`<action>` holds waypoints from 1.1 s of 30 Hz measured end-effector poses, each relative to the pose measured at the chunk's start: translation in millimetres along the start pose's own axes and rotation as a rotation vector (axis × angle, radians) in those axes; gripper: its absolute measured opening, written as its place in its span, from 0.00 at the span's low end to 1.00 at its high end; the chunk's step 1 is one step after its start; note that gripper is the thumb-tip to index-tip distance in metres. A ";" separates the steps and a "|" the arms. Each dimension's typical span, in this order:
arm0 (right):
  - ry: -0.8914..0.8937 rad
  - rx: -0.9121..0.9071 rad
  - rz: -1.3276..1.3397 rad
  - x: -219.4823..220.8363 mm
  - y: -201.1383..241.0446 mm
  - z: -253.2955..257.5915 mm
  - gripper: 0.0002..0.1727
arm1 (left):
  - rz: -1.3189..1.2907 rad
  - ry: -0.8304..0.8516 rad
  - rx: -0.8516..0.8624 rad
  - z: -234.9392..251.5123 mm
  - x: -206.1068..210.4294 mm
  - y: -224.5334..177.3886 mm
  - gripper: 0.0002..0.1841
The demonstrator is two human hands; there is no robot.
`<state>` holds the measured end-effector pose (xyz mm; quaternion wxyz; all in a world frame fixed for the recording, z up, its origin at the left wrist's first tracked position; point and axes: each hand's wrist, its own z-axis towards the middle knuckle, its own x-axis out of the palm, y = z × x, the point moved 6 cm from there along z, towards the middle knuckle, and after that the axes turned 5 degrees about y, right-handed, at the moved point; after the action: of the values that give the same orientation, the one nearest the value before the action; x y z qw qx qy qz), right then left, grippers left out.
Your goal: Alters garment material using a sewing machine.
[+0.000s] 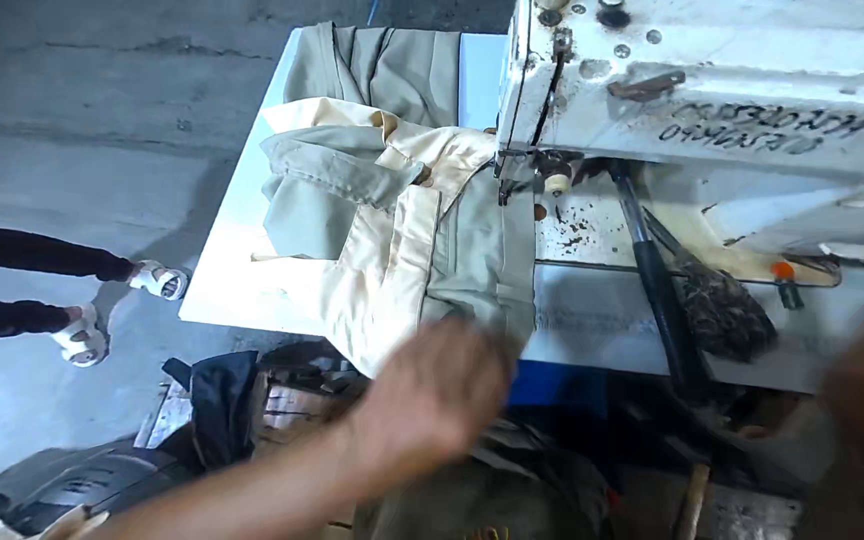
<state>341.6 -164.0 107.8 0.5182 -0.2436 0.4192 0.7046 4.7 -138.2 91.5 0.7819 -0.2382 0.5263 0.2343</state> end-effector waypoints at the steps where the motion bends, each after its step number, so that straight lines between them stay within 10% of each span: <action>1: 0.153 -0.154 0.063 27.8 44.5 -4.0 0.18 | 0.009 0.000 0.050 -27.4 6.6 -30.1 0.15; 6: 0.612 -0.619 0.226 143.7 130.1 2.5 0.41 | 0.252 0.026 -0.039 -70.8 34.2 -35.9 0.11; 15: 0.857 -0.430 0.660 164.1 178.4 73.2 0.28 | -0.209 0.144 -0.399 -25.4 -112.7 86.6 0.15; 22: 0.837 -0.410 0.556 216.8 214.4 89.6 0.24 | -0.543 0.408 -0.709 -73.2 -48.9 193.7 0.14; 25: 0.906 -0.396 0.468 238.2 226.4 98.0 0.24 | -0.205 0.475 -0.854 -73.3 -38.2 224.7 0.24; 29: 0.932 -0.325 0.481 255.1 213.7 99.4 0.26 | -0.166 0.296 -0.639 -6.9 -32.1 167.7 0.36; 33: 0.731 -0.354 0.430 231.6 226.6 95.6 0.27 | -0.394 0.582 -0.516 30.8 11.6 164.4 0.30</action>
<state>58.8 13.1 55.0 0.1287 -0.4684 0.4885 0.7249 -71.0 9.9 70.2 0.5455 -0.5778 0.5935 0.1277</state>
